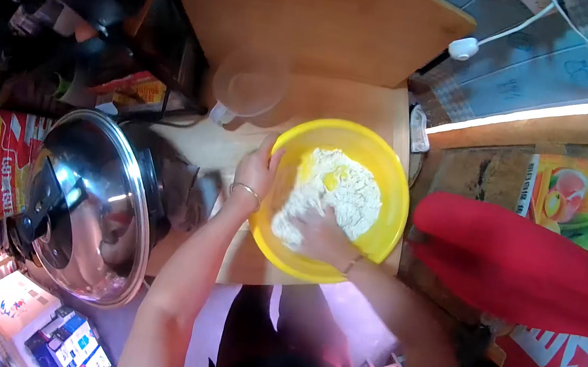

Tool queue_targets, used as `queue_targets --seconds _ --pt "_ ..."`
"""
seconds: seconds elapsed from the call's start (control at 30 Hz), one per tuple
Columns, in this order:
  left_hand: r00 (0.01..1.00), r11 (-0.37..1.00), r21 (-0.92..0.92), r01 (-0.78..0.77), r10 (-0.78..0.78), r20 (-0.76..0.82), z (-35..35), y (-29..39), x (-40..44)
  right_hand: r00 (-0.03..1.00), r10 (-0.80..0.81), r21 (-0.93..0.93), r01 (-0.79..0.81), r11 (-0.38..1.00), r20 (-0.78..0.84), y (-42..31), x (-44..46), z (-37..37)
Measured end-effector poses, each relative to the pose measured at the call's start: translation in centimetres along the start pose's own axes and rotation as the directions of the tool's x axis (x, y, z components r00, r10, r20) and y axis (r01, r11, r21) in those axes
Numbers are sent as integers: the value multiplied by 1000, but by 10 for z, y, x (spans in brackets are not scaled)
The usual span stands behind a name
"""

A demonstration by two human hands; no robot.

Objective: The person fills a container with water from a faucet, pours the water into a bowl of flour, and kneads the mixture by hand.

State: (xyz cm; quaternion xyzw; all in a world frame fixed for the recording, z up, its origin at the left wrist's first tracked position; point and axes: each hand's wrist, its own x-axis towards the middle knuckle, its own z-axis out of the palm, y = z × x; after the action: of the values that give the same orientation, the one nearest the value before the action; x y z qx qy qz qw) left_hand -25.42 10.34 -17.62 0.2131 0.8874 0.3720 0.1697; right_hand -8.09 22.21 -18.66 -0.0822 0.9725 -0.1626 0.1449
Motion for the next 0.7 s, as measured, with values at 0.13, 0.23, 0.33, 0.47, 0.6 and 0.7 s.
queue_targets --seconds 0.13,0.23,0.33,0.47,0.6,0.7 --pt "999 1000 23 -13 12 40 -3 1 2 968 252 -8 -252 968 12 61 20 -54" --pt "1000 998 60 -19 19 6 3 -6 2 840 335 -74 -402 913 -427 32 73 12" --pt "1000 998 69 2 -3 4 4 -6 1 999 18 -58 -15 998 50 -7 9 -17" --pt "997 996 89 2 -8 70 0 -2 0 936 324 32 -331 943 139 77 22 -50" --pt "998 997 66 39 -42 37 2 -1 -3 911 392 -49 -401 915 -128 -6 68 9" --pt "1000 994 109 -17 17 -1 2 -6 -2 997 65 22 -66 998 31 1 3 3"
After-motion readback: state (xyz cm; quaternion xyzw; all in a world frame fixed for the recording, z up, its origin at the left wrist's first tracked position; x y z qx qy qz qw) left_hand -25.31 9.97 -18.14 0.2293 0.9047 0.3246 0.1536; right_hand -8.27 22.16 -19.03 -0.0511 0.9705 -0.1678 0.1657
